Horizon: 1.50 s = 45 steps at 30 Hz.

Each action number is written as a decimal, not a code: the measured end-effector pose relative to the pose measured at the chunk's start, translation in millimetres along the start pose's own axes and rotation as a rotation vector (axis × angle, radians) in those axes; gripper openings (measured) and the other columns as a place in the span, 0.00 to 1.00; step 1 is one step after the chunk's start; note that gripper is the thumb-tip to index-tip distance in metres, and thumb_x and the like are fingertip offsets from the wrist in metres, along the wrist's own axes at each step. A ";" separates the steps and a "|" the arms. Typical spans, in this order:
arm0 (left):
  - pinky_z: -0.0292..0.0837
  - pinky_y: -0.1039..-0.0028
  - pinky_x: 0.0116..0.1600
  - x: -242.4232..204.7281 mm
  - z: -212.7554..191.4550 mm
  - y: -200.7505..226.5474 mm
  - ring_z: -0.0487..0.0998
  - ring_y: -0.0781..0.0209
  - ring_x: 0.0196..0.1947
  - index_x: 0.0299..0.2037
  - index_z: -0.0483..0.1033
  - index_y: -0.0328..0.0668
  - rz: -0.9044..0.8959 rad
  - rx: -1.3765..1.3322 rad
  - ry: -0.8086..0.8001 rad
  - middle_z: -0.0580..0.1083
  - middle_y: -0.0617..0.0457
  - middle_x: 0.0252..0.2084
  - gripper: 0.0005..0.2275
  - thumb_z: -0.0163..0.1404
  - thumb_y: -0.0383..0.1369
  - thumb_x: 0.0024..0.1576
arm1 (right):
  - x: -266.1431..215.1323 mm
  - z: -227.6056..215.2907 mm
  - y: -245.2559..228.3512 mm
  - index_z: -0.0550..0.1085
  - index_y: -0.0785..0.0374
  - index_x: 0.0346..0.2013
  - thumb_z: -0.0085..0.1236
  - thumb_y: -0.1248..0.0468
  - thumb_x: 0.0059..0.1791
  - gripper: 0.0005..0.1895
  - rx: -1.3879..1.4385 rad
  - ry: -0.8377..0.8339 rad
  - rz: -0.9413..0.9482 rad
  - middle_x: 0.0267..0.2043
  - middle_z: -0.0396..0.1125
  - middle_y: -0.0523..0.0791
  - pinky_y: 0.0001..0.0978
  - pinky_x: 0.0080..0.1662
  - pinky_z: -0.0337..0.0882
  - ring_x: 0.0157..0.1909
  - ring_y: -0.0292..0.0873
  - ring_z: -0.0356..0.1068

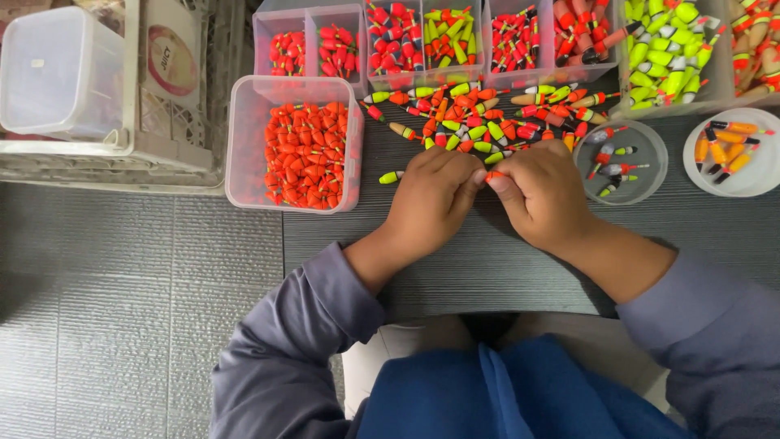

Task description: Assembling small fishing floats by manually inserting stems into float bodies at a workstation.

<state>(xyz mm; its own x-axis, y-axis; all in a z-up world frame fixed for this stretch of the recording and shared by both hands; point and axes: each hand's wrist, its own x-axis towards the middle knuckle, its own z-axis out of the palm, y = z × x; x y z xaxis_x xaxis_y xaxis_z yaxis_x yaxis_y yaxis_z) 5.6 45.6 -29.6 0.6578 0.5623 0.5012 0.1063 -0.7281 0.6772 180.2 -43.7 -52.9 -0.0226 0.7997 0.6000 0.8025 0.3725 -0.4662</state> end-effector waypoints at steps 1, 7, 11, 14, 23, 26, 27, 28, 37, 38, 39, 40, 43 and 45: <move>0.74 0.59 0.42 -0.1 1.0 -0.2 0.79 0.42 0.35 0.35 0.77 0.39 0.008 0.007 -0.004 0.75 0.47 0.29 0.07 0.47 0.30 0.63 | -1.1 0.5 0.6 0.74 0.63 0.37 0.47 0.57 0.59 0.14 0.001 0.004 0.006 0.25 0.62 0.43 0.40 0.46 0.63 0.27 0.49 0.64; 0.73 0.61 0.40 2.4 -5.7 2.4 0.79 0.44 0.34 0.36 0.77 0.40 -0.061 0.017 0.026 0.75 0.49 0.28 0.07 0.46 0.29 0.63 | 3.6 0.4 -8.5 0.74 0.63 0.47 0.60 0.61 0.53 0.12 -0.029 0.061 -0.006 0.30 0.64 0.42 0.40 0.46 0.66 0.31 0.46 0.66; 0.72 0.61 0.39 2.1 -3.7 3.2 0.78 0.43 0.33 0.35 0.76 0.39 -0.059 -0.010 0.027 0.74 0.48 0.27 0.08 0.45 0.29 0.64 | -1.5 2.5 0.6 0.75 0.64 0.46 0.58 0.62 0.54 0.09 -0.068 0.068 -0.053 0.34 0.66 0.44 0.41 0.47 0.66 0.37 0.49 0.69; 0.73 0.60 0.40 1.7 -4.8 4.3 0.78 0.41 0.34 0.36 0.77 0.35 -0.033 0.035 0.014 0.74 0.45 0.28 0.07 0.47 0.28 0.63 | -1.2 1.7 -1.1 0.73 0.61 0.35 0.48 0.57 0.59 0.13 -0.078 0.026 -0.045 0.28 0.62 0.42 0.40 0.45 0.64 0.32 0.48 0.66; 0.71 0.61 0.36 1.3 -3.9 2.8 0.78 0.42 0.31 0.35 0.77 0.35 -0.030 0.088 0.043 0.73 0.46 0.26 0.06 0.48 0.27 0.63 | 3.2 2.8 -3.4 0.75 0.61 0.49 0.61 0.60 0.52 0.13 -0.106 0.059 -0.096 0.38 0.66 0.43 0.43 0.50 0.63 0.42 0.47 0.69; 0.71 0.62 0.37 -1.1 -0.2 0.6 0.78 0.43 0.33 0.35 0.77 0.36 -0.012 0.113 0.047 0.73 0.47 0.27 0.05 0.49 0.27 0.62 | -2.0 3.4 0.6 0.74 0.61 0.42 0.55 0.57 0.56 0.10 -0.111 0.034 -0.079 0.34 0.65 0.43 0.42 0.49 0.62 0.38 0.46 0.67; 0.72 0.62 0.39 -1.3 -0.5 1.8 0.78 0.44 0.34 0.35 0.77 0.37 0.016 0.134 0.041 0.74 0.47 0.27 0.06 0.49 0.28 0.62 | -4.0 3.1 2.5 0.74 0.61 0.39 0.51 0.56 0.58 0.12 -0.111 0.017 -0.050 0.32 0.64 0.43 0.42 0.49 0.62 0.37 0.47 0.67; 0.72 0.62 0.42 -1.5 -0.7 3.1 0.79 0.45 0.35 0.35 0.77 0.37 0.044 0.152 0.034 0.75 0.47 0.28 0.06 0.49 0.29 0.62 | -6.2 2.6 4.2 0.73 0.61 0.36 0.48 0.54 0.59 0.15 -0.111 -0.001 -0.019 0.30 0.63 0.42 0.41 0.49 0.62 0.35 0.47 0.67; 0.73 0.62 0.36 -1.0 0.3 0.9 0.79 0.41 0.32 0.36 0.77 0.33 -0.004 0.134 0.081 0.74 0.44 0.27 0.05 0.49 0.27 0.61 | 0.6 5.0 4.2 0.75 0.63 0.51 0.58 0.62 0.54 0.12 -0.072 0.042 -0.090 0.37 0.67 0.42 0.42 0.51 0.64 0.41 0.45 0.70; 0.73 0.62 0.36 -0.8 0.6 0.9 0.79 0.41 0.32 0.36 0.77 0.33 -0.004 0.134 0.081 0.74 0.44 0.27 0.05 0.49 0.27 0.61 | -0.3 5.9 4.3 0.75 0.63 0.51 0.58 0.62 0.54 0.12 -0.072 0.042 -0.090 0.37 0.67 0.42 0.42 0.51 0.64 0.41 0.45 0.70; 0.73 0.62 0.37 -0.6 0.9 1.0 0.79 0.42 0.33 0.36 0.76 0.33 0.021 0.148 0.079 0.74 0.45 0.27 0.05 0.50 0.27 0.61 | -1.1 6.7 4.6 0.75 0.64 0.48 0.56 0.60 0.55 0.11 -0.076 0.047 -0.087 0.37 0.67 0.43 0.42 0.51 0.64 0.40 0.46 0.70; 0.73 0.62 0.37 -0.3 1.2 1.0 0.79 0.43 0.33 0.36 0.76 0.34 0.045 0.160 0.076 0.74 0.45 0.28 0.05 0.50 0.28 0.61 | -2.1 7.5 4.8 0.74 0.65 0.46 0.54 0.58 0.56 0.12 -0.081 0.052 -0.083 0.36 0.67 0.43 0.42 0.51 0.64 0.40 0.46 0.69; 0.73 0.61 0.37 1.0 -1.3 6.6 0.78 0.42 0.33 0.36 0.76 0.34 0.079 0.155 0.075 0.72 0.46 0.27 0.05 0.49 0.27 0.62 | 1.5 2.5 0.9 0.75 0.65 0.40 0.50 0.58 0.58 0.13 -0.014 0.041 -0.044 0.29 0.65 0.43 0.41 0.49 0.65 0.31 0.47 0.67; 0.73 0.61 0.36 2.5 -4.1 9.1 0.78 0.43 0.32 0.36 0.76 0.34 0.071 0.153 0.064 0.73 0.46 0.27 0.05 0.49 0.27 0.62 | 10.1 -1.3 -6.6 0.75 0.65 0.44 0.50 0.57 0.58 0.14 0.006 0.068 -0.045 0.29 0.65 0.42 0.41 0.49 0.65 0.31 0.45 0.66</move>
<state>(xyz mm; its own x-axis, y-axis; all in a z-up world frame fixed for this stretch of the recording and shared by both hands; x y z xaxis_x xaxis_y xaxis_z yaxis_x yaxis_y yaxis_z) 5.2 42.0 -20.0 0.6193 0.5279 0.5812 0.1770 -0.8151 0.5517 175.5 -38.6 -42.9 -0.0180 0.7486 0.6627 0.7982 0.4099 -0.4414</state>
